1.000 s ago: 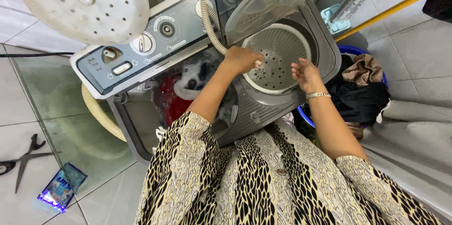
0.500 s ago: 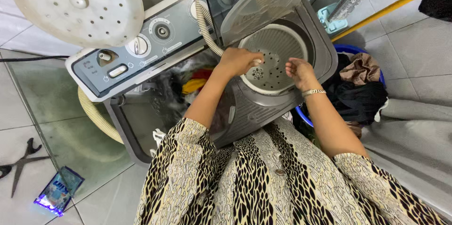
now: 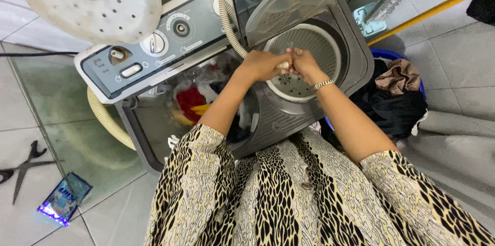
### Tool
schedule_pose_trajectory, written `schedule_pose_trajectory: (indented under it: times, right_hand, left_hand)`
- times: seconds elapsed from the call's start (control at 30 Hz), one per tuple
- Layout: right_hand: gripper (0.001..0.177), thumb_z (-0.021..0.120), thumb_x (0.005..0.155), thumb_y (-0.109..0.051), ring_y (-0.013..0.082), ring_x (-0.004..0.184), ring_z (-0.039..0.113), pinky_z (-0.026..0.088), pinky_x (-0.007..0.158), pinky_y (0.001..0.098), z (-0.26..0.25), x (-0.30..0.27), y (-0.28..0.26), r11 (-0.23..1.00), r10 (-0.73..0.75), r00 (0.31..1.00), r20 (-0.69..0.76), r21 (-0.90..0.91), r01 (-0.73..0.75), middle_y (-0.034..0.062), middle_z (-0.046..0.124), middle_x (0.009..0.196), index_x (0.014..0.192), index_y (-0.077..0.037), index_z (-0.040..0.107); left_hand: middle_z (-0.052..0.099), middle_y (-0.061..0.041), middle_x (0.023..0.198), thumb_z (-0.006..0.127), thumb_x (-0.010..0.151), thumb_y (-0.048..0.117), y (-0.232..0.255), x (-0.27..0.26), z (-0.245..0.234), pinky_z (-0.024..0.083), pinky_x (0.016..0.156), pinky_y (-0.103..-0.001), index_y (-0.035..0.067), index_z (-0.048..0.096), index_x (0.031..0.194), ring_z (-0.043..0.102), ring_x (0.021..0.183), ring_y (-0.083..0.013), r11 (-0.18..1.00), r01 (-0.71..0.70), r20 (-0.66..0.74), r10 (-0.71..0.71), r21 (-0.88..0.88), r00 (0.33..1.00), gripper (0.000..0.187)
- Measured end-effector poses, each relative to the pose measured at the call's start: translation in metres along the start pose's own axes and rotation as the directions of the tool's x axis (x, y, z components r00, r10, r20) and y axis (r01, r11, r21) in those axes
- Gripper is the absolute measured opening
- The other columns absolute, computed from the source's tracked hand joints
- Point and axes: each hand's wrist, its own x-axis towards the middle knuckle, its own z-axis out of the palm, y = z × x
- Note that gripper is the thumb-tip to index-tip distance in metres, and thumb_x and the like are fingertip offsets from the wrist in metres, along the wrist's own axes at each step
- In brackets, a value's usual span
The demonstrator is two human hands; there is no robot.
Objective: The person operates a twin-tub washing machine by manually filling the wash tub with a hose, transferring wet laundry to the spin-dryer basket, and placing a plastic cover over the basket.
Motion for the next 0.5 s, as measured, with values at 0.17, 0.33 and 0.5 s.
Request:
schedule_pose_trajectory:
  times: [0.17, 0.33, 0.5]
  right_hand:
    - [0.016, 0.056, 0.100, -0.004, 0.0149, 0.069, 0.070, 0.062, 0.061, 0.0291, 0.021, 0.015, 0.015, 0.972, -0.049, 0.969, 0.242, -0.210, 0.102, 0.0120, 0.072, 0.086, 0.108, 0.004, 0.067]
    - [0.022, 0.057, 0.102, -0.015, 0.0352, 0.092, 0.075, 0.060, 0.079, 0.0435, 0.055, -0.013, 0.025, 0.454, -0.602, 0.777, 0.185, -0.721, 0.523, 0.0195, 0.075, 0.101, 0.113, -0.001, 0.069]
    - [0.067, 0.058, 0.099, -0.036, 0.0420, 0.140, 0.034, 0.031, 0.113, 0.0595, 0.104, -0.075, 0.007, 0.035, -0.596, 0.512, 0.618, -0.617, 0.786, 0.0292, 0.039, 0.152, 0.148, 0.007, 0.042]
  left_hand:
    - [0.074, -0.004, 0.090, 0.067, 0.090, 0.026, -0.029, 0.015, 0.039, 0.057, 0.056, -0.044, 0.034, 0.067, 0.114, 0.074, 0.076, -0.0279, 0.973, -0.013, -0.332, 0.092, 0.231, 0.939, 0.025]
    - [0.072, -0.007, 0.077, 0.071, 0.090, 0.032, -0.046, 0.002, 0.060, 0.054, 0.064, -0.042, 0.012, 0.063, 0.115, 0.073, 0.069, -0.0265, 0.951, 0.097, -0.454, 0.050, 0.294, 0.889, 0.033]
    - [0.071, -0.005, 0.074, 0.072, 0.085, 0.028, -0.070, -0.039, 0.064, 0.052, 0.068, -0.040, 0.015, 0.060, 0.112, 0.072, 0.064, -0.0249, 0.917, 0.221, -0.569, 0.009, 0.333, 0.822, 0.033]
